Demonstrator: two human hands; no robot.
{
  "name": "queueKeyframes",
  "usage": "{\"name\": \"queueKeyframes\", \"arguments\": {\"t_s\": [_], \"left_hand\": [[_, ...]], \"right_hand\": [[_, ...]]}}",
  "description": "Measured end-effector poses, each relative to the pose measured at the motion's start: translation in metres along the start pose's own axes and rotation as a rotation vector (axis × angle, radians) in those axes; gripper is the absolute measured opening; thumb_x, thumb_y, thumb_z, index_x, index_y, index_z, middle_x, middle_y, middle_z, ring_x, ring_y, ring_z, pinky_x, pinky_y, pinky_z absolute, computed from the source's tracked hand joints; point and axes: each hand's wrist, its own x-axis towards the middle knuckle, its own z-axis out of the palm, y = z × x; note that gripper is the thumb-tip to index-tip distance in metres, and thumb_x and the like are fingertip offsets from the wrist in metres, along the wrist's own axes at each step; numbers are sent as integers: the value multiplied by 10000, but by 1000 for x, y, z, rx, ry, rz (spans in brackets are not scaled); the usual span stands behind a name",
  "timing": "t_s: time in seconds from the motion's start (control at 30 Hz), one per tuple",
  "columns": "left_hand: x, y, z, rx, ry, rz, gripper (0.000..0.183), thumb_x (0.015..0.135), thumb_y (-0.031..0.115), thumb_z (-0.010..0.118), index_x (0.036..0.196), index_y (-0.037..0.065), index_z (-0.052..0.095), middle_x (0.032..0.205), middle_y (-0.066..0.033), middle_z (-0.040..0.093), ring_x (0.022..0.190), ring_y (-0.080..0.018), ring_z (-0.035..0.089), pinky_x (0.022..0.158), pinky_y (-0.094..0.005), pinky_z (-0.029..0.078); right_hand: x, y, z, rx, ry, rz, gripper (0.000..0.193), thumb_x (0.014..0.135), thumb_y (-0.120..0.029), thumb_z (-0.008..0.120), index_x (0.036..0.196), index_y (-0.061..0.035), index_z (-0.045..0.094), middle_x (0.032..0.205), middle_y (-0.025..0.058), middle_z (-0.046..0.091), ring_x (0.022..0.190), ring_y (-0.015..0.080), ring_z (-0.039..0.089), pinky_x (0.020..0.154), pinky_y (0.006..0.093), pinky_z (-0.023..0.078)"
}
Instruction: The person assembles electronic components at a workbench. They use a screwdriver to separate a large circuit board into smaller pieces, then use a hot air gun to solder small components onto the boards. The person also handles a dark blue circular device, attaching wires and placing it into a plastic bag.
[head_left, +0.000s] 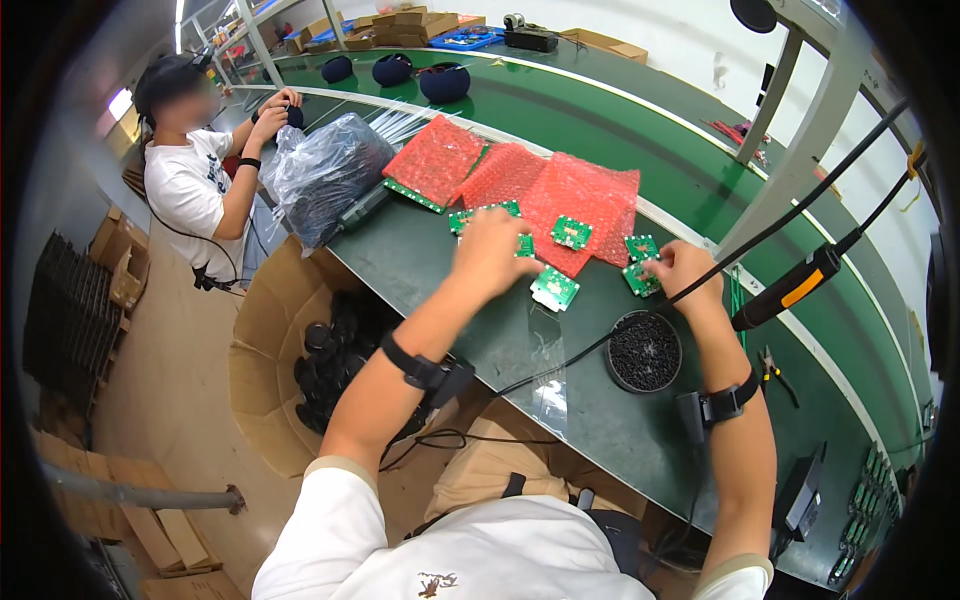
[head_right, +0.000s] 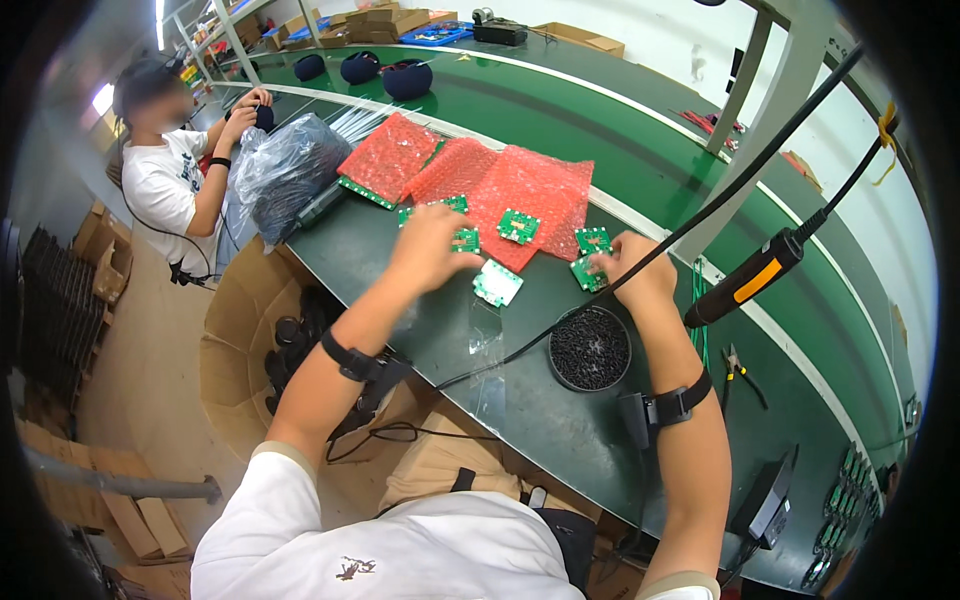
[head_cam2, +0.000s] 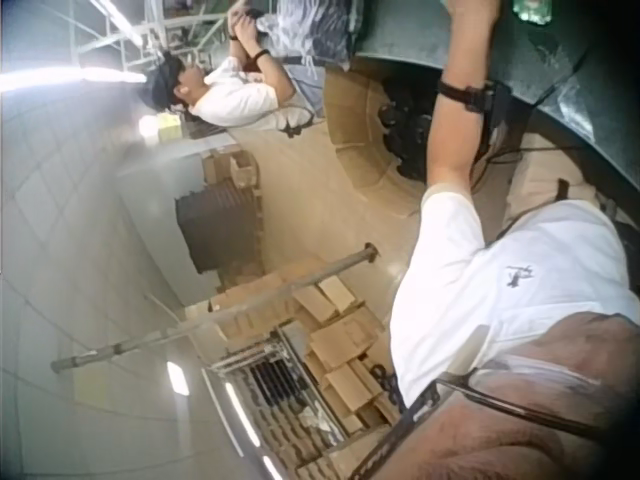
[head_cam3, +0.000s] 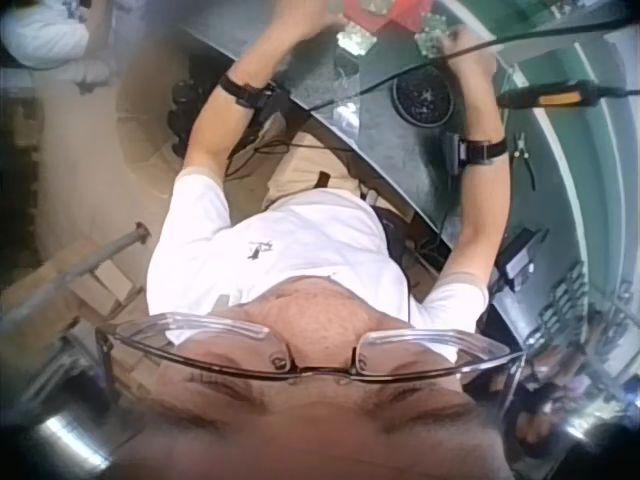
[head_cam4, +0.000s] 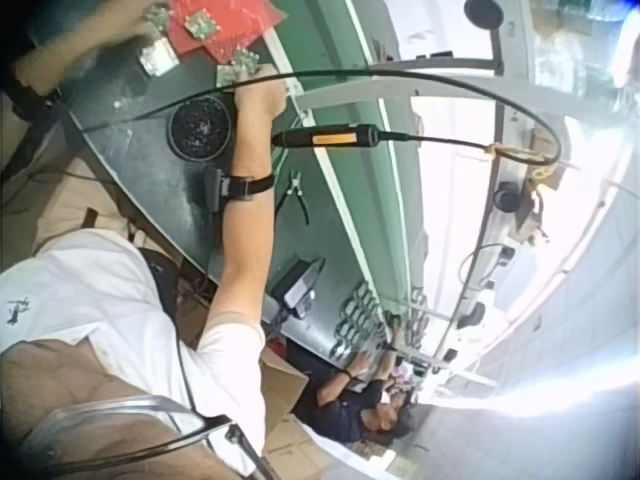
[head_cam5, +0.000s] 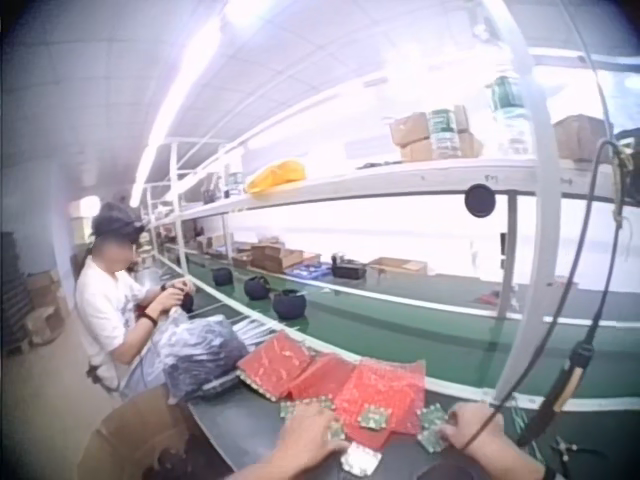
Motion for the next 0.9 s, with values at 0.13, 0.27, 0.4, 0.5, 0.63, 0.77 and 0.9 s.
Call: {"name": "queueKeyframes", "arguments": {"t_s": [0.13,0.27,0.4,0.5,0.63,0.77,0.9], "left_hand": [[-7,-25,-14,283,-102,-184,560,657,345,933,1103,74,729,1169,-155,654,1153,-330,575,943,-468,478],[-8,-23,-12,194,77,-134,469,683,234,927,1039,66,671,1045,-131,667,1092,-333,610,910,-476,471],[6,-9,-11,-211,2,22,359,730,115,883,988,57,639,920,-105,666,921,-314,661,810,-433,509],[21,-1,-9,-453,-22,7,230,775,45,834,908,32,647,844,-68,660,756,-165,636,688,-313,507],[40,9,0,-634,12,-121,191,806,62,834,883,27,663,812,-41,693,786,-110,645,724,-300,523],[50,21,16,-712,86,-157,181,803,62,837,859,23,669,800,-44,694,779,-127,652,722,-323,531],[47,30,34,-402,203,-130,177,807,35,823,885,18,664,795,-44,679,766,-127,647,701,-321,526]], "right_hand": [[2,-19,-1,140,118,-103,320,851,-288,805,1006,-12,759,897,163,762,834,257,749,749,377,581],[14,-53,19,535,-142,-314,405,828,-317,836,1069,-4,743,942,172,758,896,283,744,810,388,578],[21,-87,47,885,-258,-362,468,861,-284,830,1188,16,681,996,159,763,910,228,738,818,357,575],[30,-90,48,869,-298,-381,395,882,-222,811,1168,10,668,941,111,753,853,178,719,774,331,571],[35,-83,43,1010,-313,-240,305,916,-184,782,1105,25,666,860,61,719,785,134,682,696,301,583],[26,-80,43,1099,-367,-120,267,912,-191,795,1008,32,682,841,99,716,777,157,709,626,335,618],[21,-90,46,488,-32,-284,300,882,-181,820,1028,42,684,841,133,719,764,179,737,585,342,617]]}}
